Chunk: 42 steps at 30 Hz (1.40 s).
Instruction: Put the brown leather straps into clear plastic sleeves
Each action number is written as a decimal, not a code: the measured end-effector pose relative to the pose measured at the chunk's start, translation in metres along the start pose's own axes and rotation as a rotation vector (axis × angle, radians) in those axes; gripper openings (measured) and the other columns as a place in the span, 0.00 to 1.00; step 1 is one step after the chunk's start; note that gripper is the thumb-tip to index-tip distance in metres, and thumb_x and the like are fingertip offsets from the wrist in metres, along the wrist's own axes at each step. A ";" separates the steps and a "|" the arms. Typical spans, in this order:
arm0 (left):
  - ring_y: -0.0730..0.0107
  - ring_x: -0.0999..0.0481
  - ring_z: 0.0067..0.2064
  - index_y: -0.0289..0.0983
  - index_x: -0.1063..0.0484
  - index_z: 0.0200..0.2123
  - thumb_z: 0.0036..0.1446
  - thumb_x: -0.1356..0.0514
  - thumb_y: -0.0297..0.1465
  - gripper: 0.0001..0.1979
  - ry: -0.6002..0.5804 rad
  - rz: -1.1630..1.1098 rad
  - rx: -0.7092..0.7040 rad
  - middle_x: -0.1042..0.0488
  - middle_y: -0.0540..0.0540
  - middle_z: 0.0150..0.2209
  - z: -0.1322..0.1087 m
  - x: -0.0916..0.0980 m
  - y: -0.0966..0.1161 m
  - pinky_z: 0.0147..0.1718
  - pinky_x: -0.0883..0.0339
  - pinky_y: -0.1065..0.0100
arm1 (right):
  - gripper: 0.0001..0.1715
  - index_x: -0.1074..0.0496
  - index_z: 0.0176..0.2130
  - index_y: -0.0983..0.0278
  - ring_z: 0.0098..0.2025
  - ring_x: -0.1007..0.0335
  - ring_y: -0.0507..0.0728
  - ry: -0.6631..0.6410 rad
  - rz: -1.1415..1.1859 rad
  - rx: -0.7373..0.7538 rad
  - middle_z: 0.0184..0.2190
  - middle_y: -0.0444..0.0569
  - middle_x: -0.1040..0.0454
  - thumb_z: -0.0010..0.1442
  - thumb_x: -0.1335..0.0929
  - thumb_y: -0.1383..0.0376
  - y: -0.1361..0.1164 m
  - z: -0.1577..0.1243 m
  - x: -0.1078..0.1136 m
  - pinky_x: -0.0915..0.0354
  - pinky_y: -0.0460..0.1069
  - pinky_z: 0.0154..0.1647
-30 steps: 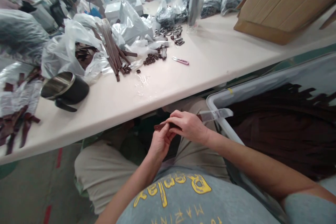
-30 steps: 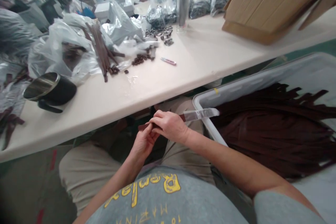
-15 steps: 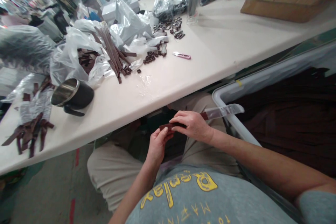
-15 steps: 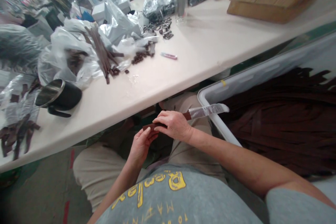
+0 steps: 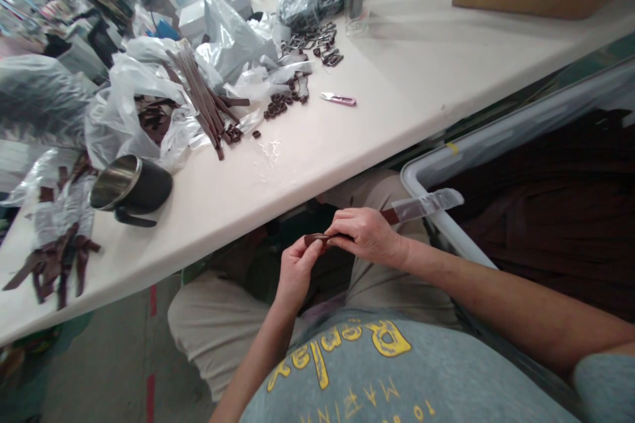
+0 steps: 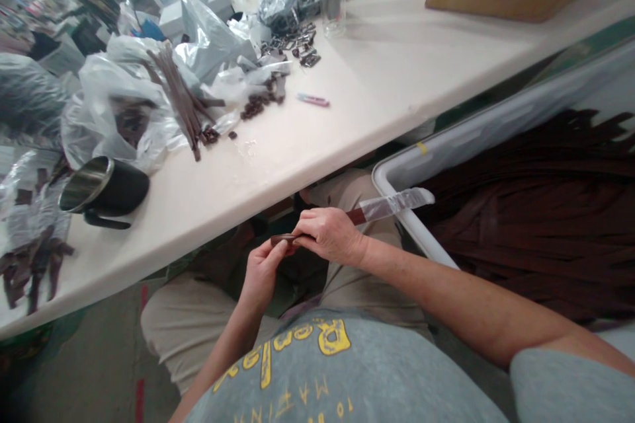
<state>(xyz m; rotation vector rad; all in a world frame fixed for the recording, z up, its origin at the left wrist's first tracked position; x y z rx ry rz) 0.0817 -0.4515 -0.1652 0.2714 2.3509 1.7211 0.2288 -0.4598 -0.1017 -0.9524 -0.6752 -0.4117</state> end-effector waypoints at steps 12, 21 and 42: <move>0.54 0.21 0.39 0.48 0.17 0.40 0.50 0.30 0.32 0.12 -0.223 0.560 -0.278 0.17 0.43 0.37 0.027 -0.002 0.037 0.46 0.31 0.58 | 0.16 0.27 0.31 0.64 0.31 0.34 0.54 -0.037 -0.215 0.048 0.28 0.46 0.29 0.70 0.36 0.64 0.005 -0.002 -0.004 0.42 0.49 0.32; 0.58 0.19 0.36 0.46 0.18 0.42 0.57 0.35 0.32 0.10 -0.362 0.785 -0.382 0.17 0.44 0.36 0.031 -0.015 0.033 0.38 0.29 0.62 | 0.11 0.28 0.31 0.64 0.31 0.34 0.55 -0.075 -0.162 -0.014 0.29 0.47 0.29 0.66 0.34 0.68 0.012 -0.003 -0.003 0.43 0.49 0.31; 0.59 0.23 0.40 0.39 0.18 0.36 0.53 0.37 0.26 0.08 0.157 1.231 -0.570 0.22 0.42 0.37 0.245 0.066 0.190 0.47 0.33 0.63 | 0.07 0.28 0.35 0.63 0.30 0.33 0.54 0.155 0.017 -0.112 0.28 0.46 0.30 0.67 0.35 0.68 0.043 0.003 0.040 0.42 0.47 0.30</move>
Point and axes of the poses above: each hand's wrist, its own z-axis towards the middle knuckle, its own x-axis out of the back of the hand, y = z × x, the point moved 8 cm from there along z, towards the middle knuckle
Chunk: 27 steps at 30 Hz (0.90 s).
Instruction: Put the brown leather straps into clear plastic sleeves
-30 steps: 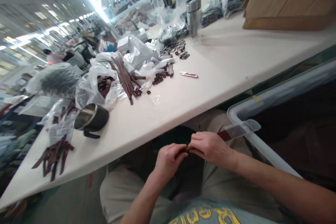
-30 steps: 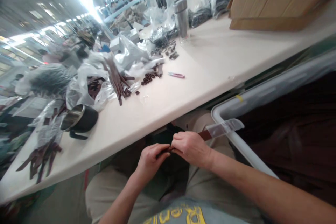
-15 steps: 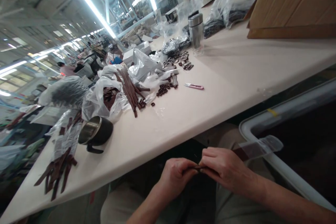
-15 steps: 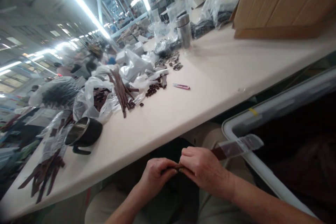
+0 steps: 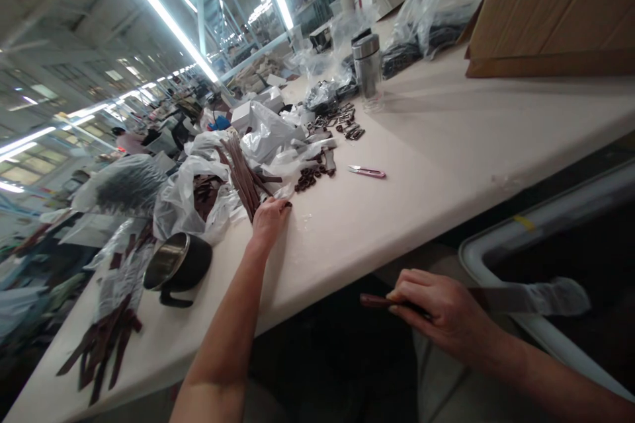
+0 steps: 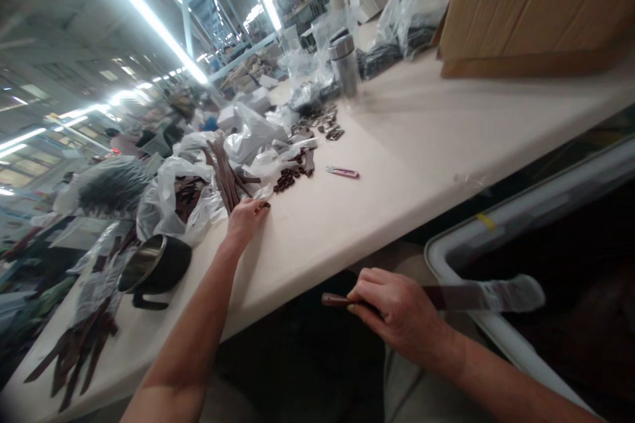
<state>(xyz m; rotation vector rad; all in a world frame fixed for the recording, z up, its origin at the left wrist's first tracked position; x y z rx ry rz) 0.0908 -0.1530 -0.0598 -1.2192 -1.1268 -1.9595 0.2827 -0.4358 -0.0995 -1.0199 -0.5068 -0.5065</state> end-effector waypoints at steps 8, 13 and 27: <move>0.68 0.24 0.30 0.35 0.21 0.36 0.51 0.34 0.37 0.12 0.035 -0.575 0.187 0.21 0.45 0.29 -0.050 -0.001 0.014 0.32 0.29 0.67 | 0.08 0.28 0.35 0.64 0.30 0.33 0.54 0.092 0.008 -0.002 0.29 0.47 0.30 0.67 0.35 0.67 -0.008 0.004 0.011 0.40 0.47 0.30; 0.75 0.24 0.26 0.35 0.22 0.32 0.40 0.25 0.37 0.17 -0.056 -1.312 0.563 0.21 0.47 0.28 -0.160 -0.036 0.053 0.27 0.30 0.76 | 0.06 0.26 0.36 0.65 0.32 0.32 0.55 0.175 0.036 0.017 0.30 0.48 0.28 0.66 0.32 0.66 -0.024 0.002 0.021 0.38 0.47 0.33; 0.78 0.24 0.23 0.33 0.23 0.32 0.36 0.23 0.37 0.21 -0.067 -1.565 0.841 0.21 0.48 0.26 -0.243 -0.074 0.103 0.23 0.30 0.80 | 0.17 0.25 0.33 0.65 0.32 0.35 0.56 0.151 -0.283 0.200 0.30 0.50 0.27 0.71 0.38 0.65 -0.061 -0.002 0.019 0.41 0.49 0.35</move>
Point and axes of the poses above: each hand's wrist, its own z-axis towards the middle knuckle, its own x-axis out of the back of the hand, y = z × x, the point moved 8 cm from there along z, towards the middle knuckle
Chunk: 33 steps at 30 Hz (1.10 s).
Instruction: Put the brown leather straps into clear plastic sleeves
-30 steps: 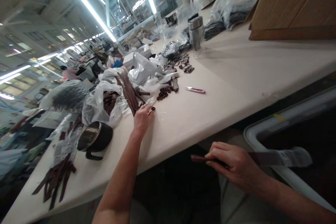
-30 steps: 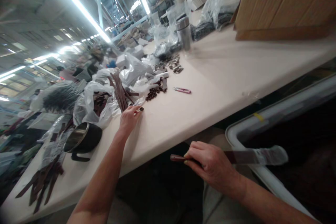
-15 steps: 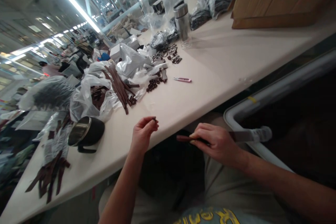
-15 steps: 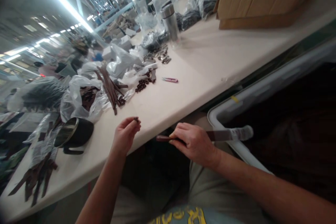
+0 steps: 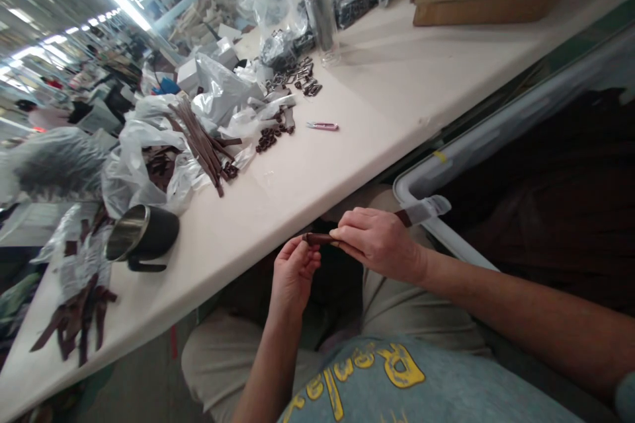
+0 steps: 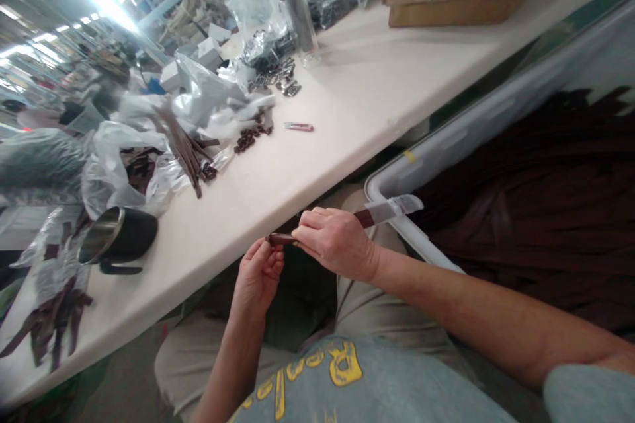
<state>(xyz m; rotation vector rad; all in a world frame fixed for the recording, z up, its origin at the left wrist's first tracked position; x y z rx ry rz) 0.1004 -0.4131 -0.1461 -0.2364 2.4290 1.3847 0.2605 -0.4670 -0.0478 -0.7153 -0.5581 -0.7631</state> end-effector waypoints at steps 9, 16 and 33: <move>0.76 0.24 0.23 0.33 0.20 0.32 0.42 0.25 0.37 0.16 -0.107 0.286 -0.084 0.20 0.46 0.25 -0.006 0.004 0.014 0.24 0.30 0.77 | 0.19 0.26 0.33 0.65 0.33 0.36 0.55 -0.050 0.026 0.062 0.30 0.49 0.28 0.72 0.40 0.64 -0.002 0.000 -0.003 0.41 0.49 0.36; 0.74 0.25 0.23 0.34 0.20 0.32 0.44 0.27 0.37 0.14 -0.163 0.427 -0.078 0.20 0.46 0.26 -0.005 0.006 0.016 0.24 0.31 0.74 | 0.20 0.28 0.29 0.65 0.30 0.40 0.55 -0.102 -0.018 0.127 0.26 0.47 0.32 0.72 0.40 0.67 -0.009 -0.002 -0.011 0.44 0.49 0.33; 0.72 0.27 0.21 0.33 0.20 0.27 0.38 0.24 0.39 0.18 -0.518 0.487 0.247 0.22 0.43 0.23 -0.017 0.009 -0.005 0.22 0.35 0.73 | 0.08 0.27 0.33 0.65 0.31 0.35 0.52 -0.323 0.439 0.122 0.29 0.45 0.28 0.65 0.32 0.69 -0.008 -0.005 -0.023 0.43 0.46 0.30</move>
Point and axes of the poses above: each hand's wrist, its own z-axis towards the middle knuckle, its own x-axis out of the back of the hand, y = z × x, the point moved 8 cm from there along z, towards the middle knuckle
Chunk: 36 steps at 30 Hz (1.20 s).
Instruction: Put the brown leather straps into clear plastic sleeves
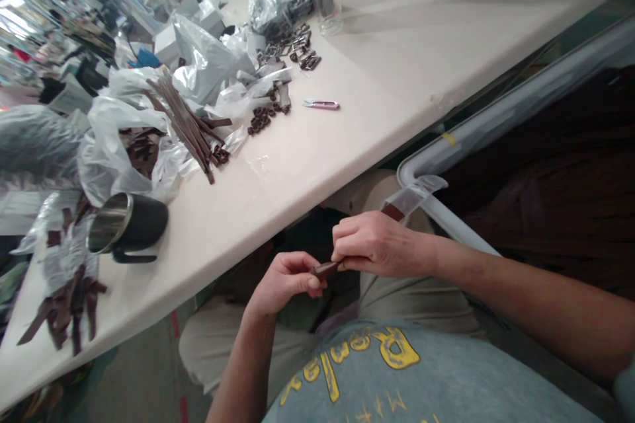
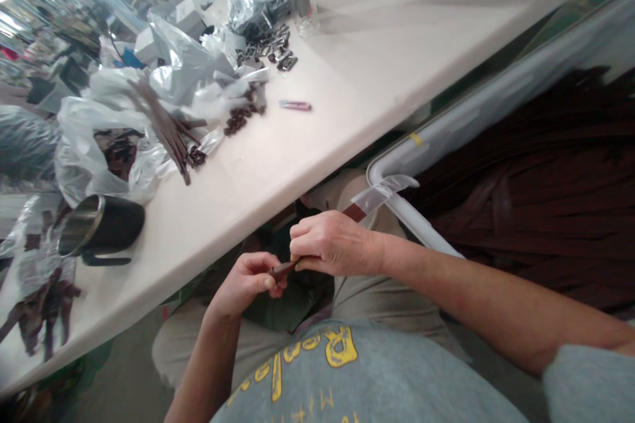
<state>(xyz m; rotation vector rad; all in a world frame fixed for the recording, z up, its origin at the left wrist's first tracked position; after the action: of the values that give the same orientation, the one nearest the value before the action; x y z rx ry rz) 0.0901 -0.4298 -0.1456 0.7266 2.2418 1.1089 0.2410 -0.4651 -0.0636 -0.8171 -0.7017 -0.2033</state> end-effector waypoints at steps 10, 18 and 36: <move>0.82 0.45 0.13 0.36 0.33 0.18 0.36 0.26 0.51 0.27 -0.157 -0.362 -0.074 0.38 0.54 0.14 0.012 -0.035 -0.009 0.12 0.53 0.77 | 0.10 0.26 0.33 0.65 0.32 0.32 0.52 0.068 0.223 -0.038 0.28 0.46 0.29 0.67 0.33 0.67 0.003 0.002 0.004 0.38 0.46 0.33; 0.84 0.37 0.20 0.37 0.23 0.30 0.34 0.23 0.43 0.22 0.373 -0.481 -0.232 0.30 0.54 0.22 0.015 -0.006 -0.004 0.19 0.41 0.82 | 0.10 0.28 0.32 0.65 0.30 0.35 0.52 0.203 0.130 -0.158 0.28 0.46 0.30 0.66 0.33 0.67 0.016 0.000 0.010 0.40 0.46 0.31; 0.76 0.25 0.23 0.38 0.18 0.33 0.37 0.24 0.38 0.18 0.553 -0.377 -0.384 0.20 0.47 0.28 0.002 -0.002 -0.005 0.25 0.31 0.75 | 0.09 0.24 0.43 0.66 0.37 0.26 0.54 0.146 0.080 -0.252 0.36 0.49 0.24 0.63 0.28 0.65 0.025 -0.005 0.002 0.32 0.47 0.38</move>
<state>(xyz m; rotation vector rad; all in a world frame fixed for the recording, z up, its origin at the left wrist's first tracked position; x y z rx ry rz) 0.0913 -0.4325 -0.1507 -0.1833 2.3382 1.6097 0.2555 -0.4514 -0.0797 -1.0576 -0.5107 -0.2799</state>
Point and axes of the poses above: each hand's wrist, its own z-axis towards the middle knuckle, its own x-axis out of the back of the hand, y = z × x, the point moved 8 cm from there along z, towards the middle knuckle
